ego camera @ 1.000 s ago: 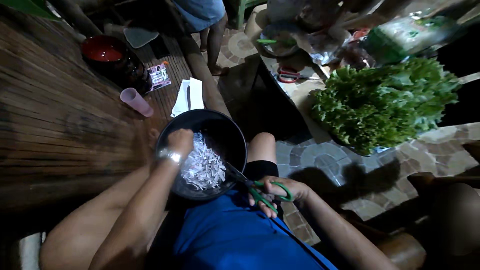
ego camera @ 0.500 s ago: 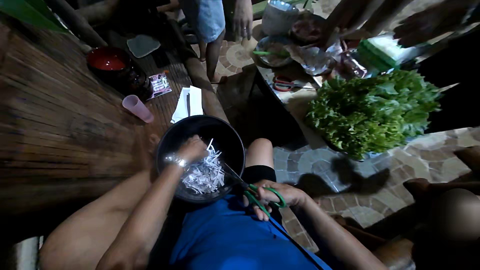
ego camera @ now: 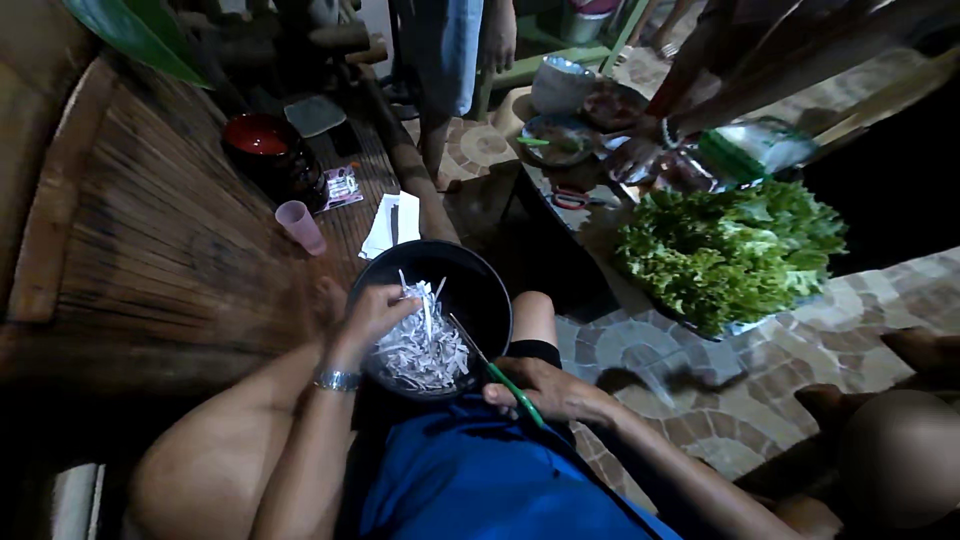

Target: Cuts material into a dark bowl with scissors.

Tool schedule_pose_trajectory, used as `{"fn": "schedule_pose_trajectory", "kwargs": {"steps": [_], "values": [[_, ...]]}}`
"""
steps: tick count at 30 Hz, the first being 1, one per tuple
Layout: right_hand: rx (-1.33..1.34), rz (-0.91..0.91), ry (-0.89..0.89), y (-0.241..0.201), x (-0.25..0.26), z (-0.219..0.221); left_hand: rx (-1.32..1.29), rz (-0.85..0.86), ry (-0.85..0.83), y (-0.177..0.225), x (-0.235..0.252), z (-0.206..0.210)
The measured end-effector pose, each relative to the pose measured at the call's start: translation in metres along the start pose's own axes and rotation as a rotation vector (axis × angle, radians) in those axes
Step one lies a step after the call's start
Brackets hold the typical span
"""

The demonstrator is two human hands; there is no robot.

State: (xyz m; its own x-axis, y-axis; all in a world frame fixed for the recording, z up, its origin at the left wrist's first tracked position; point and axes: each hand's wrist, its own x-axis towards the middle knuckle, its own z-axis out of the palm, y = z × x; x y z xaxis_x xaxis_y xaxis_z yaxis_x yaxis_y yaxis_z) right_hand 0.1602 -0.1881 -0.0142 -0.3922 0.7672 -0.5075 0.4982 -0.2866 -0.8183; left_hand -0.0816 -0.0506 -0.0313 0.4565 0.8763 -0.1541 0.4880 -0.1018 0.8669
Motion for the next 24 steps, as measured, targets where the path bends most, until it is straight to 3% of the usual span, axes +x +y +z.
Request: {"fn": "schedule_pose_trajectory", "kwargs": {"steps": [6,14,24], "values": [[-0.183,0.048,0.041,-0.016,0.008,0.003,-0.267,0.071,-0.046,0.013,-0.008,0.004],[-0.224,0.061,0.128,-0.03,0.02,0.01,-0.236,0.036,-0.168,0.016,-0.01,0.011],[-0.208,-0.098,0.346,-0.024,0.019,0.03,-0.301,0.002,-0.145,0.014,-0.011,0.009]]}}
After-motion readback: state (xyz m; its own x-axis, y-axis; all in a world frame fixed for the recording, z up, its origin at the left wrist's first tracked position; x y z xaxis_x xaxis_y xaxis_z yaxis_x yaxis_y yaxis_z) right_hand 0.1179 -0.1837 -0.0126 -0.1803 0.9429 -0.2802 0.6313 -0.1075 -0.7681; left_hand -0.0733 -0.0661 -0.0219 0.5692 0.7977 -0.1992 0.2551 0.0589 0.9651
